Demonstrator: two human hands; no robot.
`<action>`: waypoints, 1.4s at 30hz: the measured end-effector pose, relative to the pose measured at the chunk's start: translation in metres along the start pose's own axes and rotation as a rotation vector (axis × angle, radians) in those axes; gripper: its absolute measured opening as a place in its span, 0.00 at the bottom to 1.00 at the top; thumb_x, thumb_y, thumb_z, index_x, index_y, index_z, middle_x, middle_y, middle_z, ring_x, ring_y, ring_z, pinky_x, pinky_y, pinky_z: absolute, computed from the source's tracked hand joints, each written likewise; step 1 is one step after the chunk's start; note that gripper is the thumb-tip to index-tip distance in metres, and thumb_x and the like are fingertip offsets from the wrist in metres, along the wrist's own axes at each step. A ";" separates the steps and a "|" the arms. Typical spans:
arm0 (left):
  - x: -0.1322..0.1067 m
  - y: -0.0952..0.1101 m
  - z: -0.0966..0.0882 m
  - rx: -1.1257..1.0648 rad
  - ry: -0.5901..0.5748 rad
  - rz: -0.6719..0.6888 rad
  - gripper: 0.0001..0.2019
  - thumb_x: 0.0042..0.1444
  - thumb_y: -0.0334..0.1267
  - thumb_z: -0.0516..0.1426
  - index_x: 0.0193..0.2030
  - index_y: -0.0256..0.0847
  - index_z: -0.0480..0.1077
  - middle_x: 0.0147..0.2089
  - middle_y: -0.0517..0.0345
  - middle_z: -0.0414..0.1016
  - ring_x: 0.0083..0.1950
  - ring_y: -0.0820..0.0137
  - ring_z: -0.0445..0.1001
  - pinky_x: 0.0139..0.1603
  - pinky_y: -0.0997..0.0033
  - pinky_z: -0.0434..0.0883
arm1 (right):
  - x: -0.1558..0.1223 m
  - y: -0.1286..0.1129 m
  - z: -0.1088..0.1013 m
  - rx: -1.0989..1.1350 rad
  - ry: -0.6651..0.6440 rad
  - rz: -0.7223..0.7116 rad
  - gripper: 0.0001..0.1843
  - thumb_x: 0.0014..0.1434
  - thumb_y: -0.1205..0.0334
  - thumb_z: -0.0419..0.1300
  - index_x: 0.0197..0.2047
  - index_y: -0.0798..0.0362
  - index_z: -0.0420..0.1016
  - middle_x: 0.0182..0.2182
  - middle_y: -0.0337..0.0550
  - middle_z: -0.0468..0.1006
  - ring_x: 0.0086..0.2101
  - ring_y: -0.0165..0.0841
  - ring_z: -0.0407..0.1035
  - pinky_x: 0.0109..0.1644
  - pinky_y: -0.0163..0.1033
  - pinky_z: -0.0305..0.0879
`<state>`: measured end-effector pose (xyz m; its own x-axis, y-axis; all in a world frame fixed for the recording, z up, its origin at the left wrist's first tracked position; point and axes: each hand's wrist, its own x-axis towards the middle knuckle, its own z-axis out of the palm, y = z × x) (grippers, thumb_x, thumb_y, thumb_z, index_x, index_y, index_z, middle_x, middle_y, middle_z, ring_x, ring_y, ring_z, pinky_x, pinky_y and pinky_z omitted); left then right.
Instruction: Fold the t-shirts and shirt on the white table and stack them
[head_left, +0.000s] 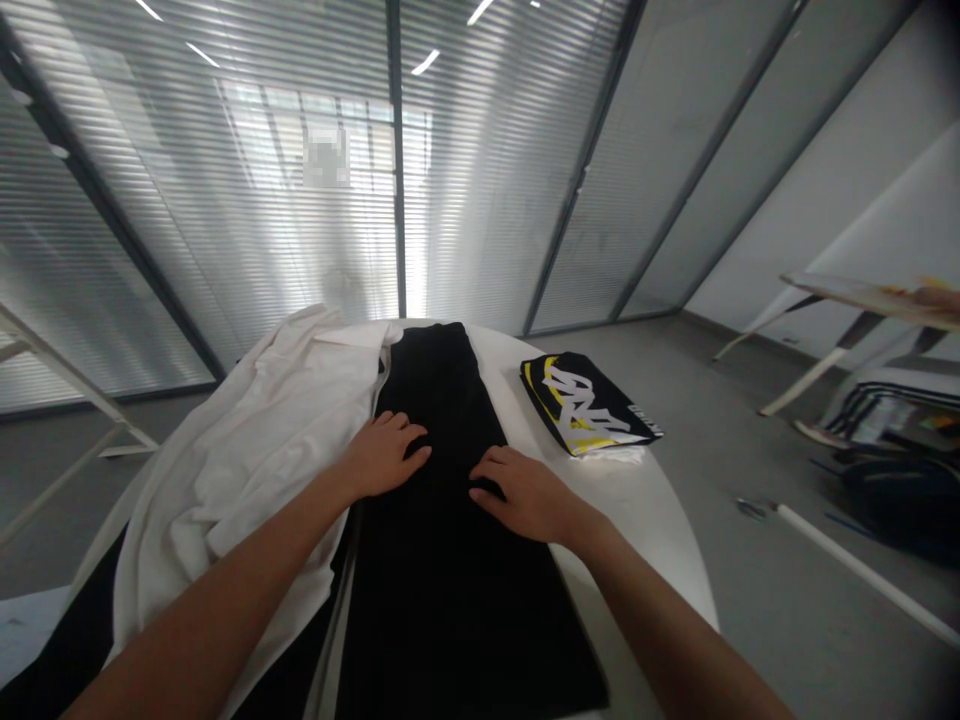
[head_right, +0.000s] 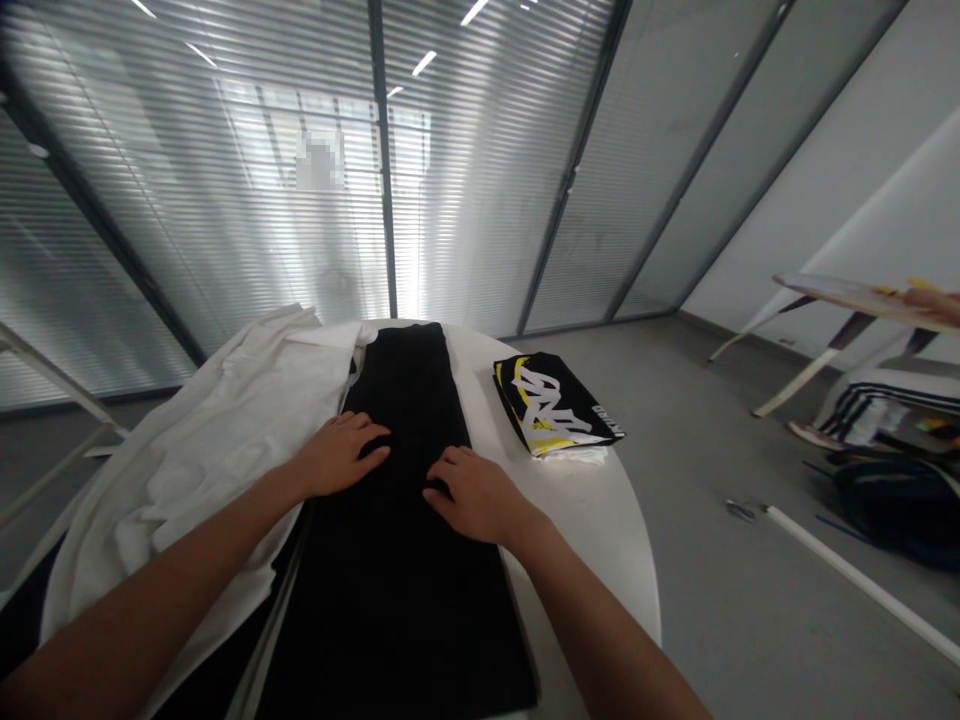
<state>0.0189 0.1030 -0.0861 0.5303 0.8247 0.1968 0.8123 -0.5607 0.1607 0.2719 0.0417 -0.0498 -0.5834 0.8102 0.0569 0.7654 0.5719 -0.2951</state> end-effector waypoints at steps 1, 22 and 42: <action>0.001 0.000 -0.002 -0.013 0.011 -0.008 0.21 0.65 0.49 0.45 0.54 0.44 0.72 0.48 0.50 0.74 0.51 0.59 0.71 0.55 0.54 0.66 | -0.001 0.000 -0.001 0.005 -0.015 0.001 0.15 0.67 0.54 0.51 0.43 0.51 0.77 0.38 0.45 0.77 0.41 0.35 0.70 0.48 0.40 0.64; 0.000 -0.012 0.007 0.050 -0.022 -0.133 0.25 0.64 0.48 0.47 0.66 0.46 0.62 0.68 0.46 0.61 0.67 0.52 0.59 0.64 0.44 0.55 | 0.007 0.013 0.013 -0.031 0.153 0.044 0.19 0.68 0.57 0.49 0.57 0.50 0.71 0.54 0.49 0.73 0.53 0.38 0.67 0.58 0.45 0.62; 0.000 -0.007 0.001 0.207 0.074 -0.335 0.23 0.63 0.47 0.46 0.60 0.42 0.68 0.61 0.43 0.68 0.60 0.48 0.65 0.60 0.42 0.57 | 0.005 0.014 0.031 -0.267 0.050 0.146 0.32 0.69 0.46 0.42 0.71 0.49 0.50 0.67 0.55 0.56 0.65 0.45 0.52 0.63 0.54 0.53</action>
<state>0.0134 0.1075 -0.0883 0.2152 0.9473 0.2373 0.9730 -0.2288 0.0309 0.2712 0.0498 -0.0834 -0.4532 0.8877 0.0813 0.8883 0.4574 -0.0426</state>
